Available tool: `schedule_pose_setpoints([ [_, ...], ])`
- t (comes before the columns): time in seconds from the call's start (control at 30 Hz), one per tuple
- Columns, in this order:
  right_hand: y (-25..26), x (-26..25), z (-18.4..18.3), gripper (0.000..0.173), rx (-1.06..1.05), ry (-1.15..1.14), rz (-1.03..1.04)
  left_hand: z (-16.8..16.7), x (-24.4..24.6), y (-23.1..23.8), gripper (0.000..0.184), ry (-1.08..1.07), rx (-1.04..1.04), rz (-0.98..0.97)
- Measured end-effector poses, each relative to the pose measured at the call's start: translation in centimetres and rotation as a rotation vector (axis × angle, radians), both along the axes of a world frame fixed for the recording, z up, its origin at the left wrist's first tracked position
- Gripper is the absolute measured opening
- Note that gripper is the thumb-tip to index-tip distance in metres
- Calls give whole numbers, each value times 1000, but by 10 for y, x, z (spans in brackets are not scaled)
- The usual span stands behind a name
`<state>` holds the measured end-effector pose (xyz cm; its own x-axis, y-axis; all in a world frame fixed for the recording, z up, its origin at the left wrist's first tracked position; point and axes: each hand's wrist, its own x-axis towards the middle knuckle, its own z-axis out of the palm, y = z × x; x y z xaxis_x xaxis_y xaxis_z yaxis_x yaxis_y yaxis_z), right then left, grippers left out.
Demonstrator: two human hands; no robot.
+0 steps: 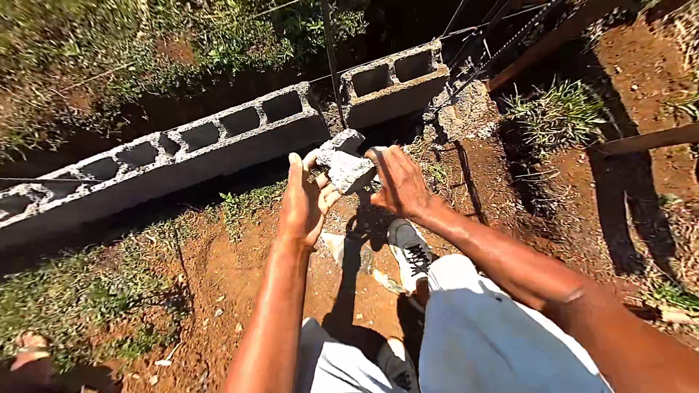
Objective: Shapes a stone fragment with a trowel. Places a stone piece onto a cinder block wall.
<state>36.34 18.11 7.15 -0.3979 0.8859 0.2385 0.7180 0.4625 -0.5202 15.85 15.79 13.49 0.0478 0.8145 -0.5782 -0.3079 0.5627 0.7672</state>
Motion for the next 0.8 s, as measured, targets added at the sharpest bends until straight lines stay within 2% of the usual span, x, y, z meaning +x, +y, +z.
schedule_pose_setpoints([
  [0.1,3,7,9,76,-63,-1,13,45,14,12,60,147,-97,-98],
  [0.23,0,13,35,75,-190,5,70,76,39,48,66,374,-329,-178],
  [0.33,8,12,49,74,-295,-17,127,89,44,66,45,449,-432,-208],
  [0.43,30,2,61,75,-348,-69,172,97,35,77,42,463,-418,-183],
  [0.6,76,-27,94,77,-597,-83,249,98,6,104,41,552,-358,-146],
  [0.67,90,-24,93,68,-610,0,240,90,-12,121,41,601,-278,-202],
  [0.8,101,5,67,56,-614,24,131,75,-50,165,56,702,-153,-394],
])
